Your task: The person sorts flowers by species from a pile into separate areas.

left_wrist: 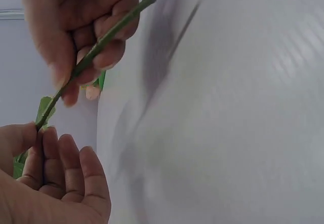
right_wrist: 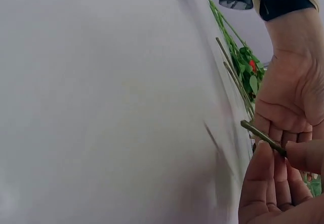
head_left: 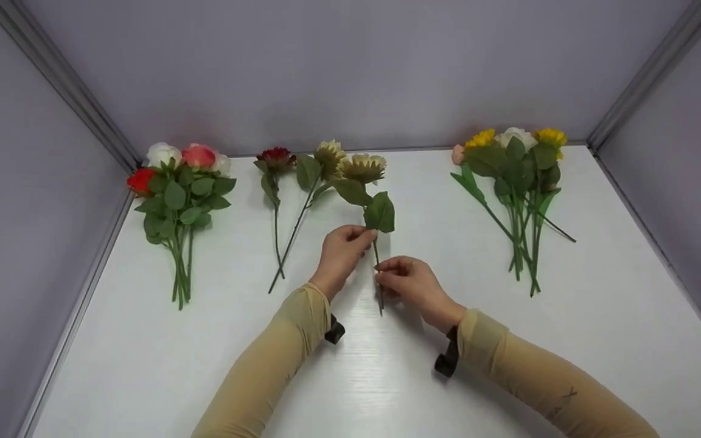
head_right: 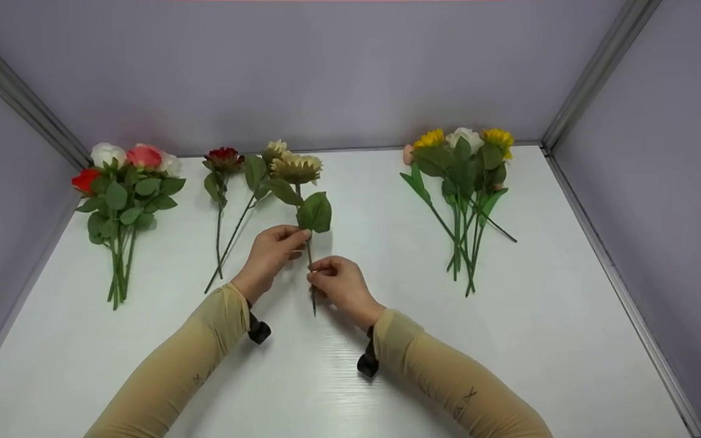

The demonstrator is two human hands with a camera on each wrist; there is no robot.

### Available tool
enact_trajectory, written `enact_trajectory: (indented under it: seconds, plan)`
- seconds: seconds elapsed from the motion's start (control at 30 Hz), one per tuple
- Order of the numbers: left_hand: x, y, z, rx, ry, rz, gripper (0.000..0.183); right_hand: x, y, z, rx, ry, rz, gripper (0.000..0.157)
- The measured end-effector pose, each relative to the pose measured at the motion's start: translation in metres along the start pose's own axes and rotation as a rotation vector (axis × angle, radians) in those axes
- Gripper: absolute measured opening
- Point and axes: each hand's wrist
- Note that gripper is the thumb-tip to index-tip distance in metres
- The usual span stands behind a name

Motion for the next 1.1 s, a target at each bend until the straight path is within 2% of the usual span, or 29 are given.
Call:
enact_trajectory:
  seconds: [0.17, 0.3, 0.53, 0.7, 0.8, 0.93, 1.0, 1.1]
  plan:
    - [0.001, 0.005, -0.001, -0.006, 0.017, 0.081, 0.022, 0.008, -0.003, 0.012, -0.083, -0.036, -0.032, 0.025]
    - [-0.001, 0.004, 0.001, -0.030, 0.032, 0.127, 0.022, 0.009, -0.004, 0.014, -0.099, -0.023, -0.058, 0.027]
    - [-0.002, 0.005, 0.010, -0.089, -0.013, 0.059, 0.027, 0.009, -0.008, 0.009, -0.070, 0.007, -0.030, 0.028]
    - [0.005, 0.022, 0.008, -0.064, -0.059, 0.012, 0.028, 0.006, -0.010, 0.009, -0.088, 0.063, 0.020, 0.030]
    - [0.011, 0.043, 0.003, -0.030, -0.071, -0.042, 0.030, 0.001, -0.005, 0.009, -0.116, 0.174, 0.197, 0.032]
    - [0.016, 0.081, -0.004, 0.039, -0.061, -0.184, 0.032, -0.004, 0.006, 0.007, -0.138, 0.443, 0.636, 0.039]
    - [0.016, 0.099, -0.007, 0.077, -0.048, -0.257, 0.034, -0.007, 0.011, 0.004, -0.136, 0.557, 0.808, 0.044]
    - [0.013, 0.117, -0.013, 0.124, -0.031, -0.343, 0.034, -0.010, 0.012, -0.003, -0.136, 0.638, 0.940, 0.049]
Point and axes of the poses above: each hand's wrist, its own z-axis away from the middle knuckle, its own y-axis out of the back of the hand, x = y × z, and after that the axes turned 9 degrees about -z, right-handed
